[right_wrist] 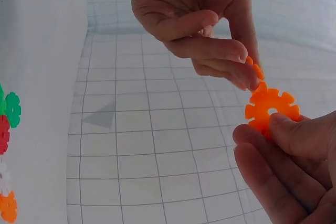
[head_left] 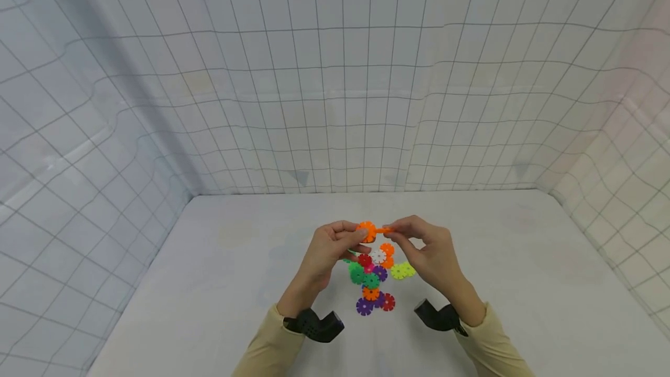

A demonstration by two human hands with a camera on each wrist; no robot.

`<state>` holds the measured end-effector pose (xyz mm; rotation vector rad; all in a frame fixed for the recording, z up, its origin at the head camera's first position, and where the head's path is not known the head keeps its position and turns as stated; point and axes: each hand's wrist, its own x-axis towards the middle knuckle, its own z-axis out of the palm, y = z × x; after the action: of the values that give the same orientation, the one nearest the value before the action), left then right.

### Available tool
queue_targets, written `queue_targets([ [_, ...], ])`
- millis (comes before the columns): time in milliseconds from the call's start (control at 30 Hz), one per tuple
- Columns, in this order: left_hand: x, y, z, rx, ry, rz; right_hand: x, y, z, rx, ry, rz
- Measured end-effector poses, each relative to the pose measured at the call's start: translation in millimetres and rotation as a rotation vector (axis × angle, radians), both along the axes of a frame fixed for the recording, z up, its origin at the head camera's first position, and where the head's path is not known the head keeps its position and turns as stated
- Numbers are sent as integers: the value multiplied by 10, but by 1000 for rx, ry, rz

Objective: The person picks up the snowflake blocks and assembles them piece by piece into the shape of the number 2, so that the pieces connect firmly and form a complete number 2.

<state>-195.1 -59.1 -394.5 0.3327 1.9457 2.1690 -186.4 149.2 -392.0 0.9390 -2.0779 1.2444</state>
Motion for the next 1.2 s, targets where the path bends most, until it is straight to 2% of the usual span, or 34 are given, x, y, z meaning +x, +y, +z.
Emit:
queue_targets([
  [267, 2, 22, -29, -17, 2, 47, -39, 26, -34, 128, 118, -5],
  [433, 25, 36, -19, -6, 32, 56, -43, 23, -44, 123, 163, -1],
  [667, 26, 27, -19, 1, 25, 75, -44, 4, -68, 84, 153, 53],
  [800, 18, 23, -23, 17, 13, 53, -39, 5, -66, 70, 143, 69],
  [967, 6, 11, -30, 21, -7, 36, -40, 0, -64, 85, 172, 73],
  [1200, 6, 8, -43, 13, -3, 27, -38, -19, -93, 103, 154, 74],
])
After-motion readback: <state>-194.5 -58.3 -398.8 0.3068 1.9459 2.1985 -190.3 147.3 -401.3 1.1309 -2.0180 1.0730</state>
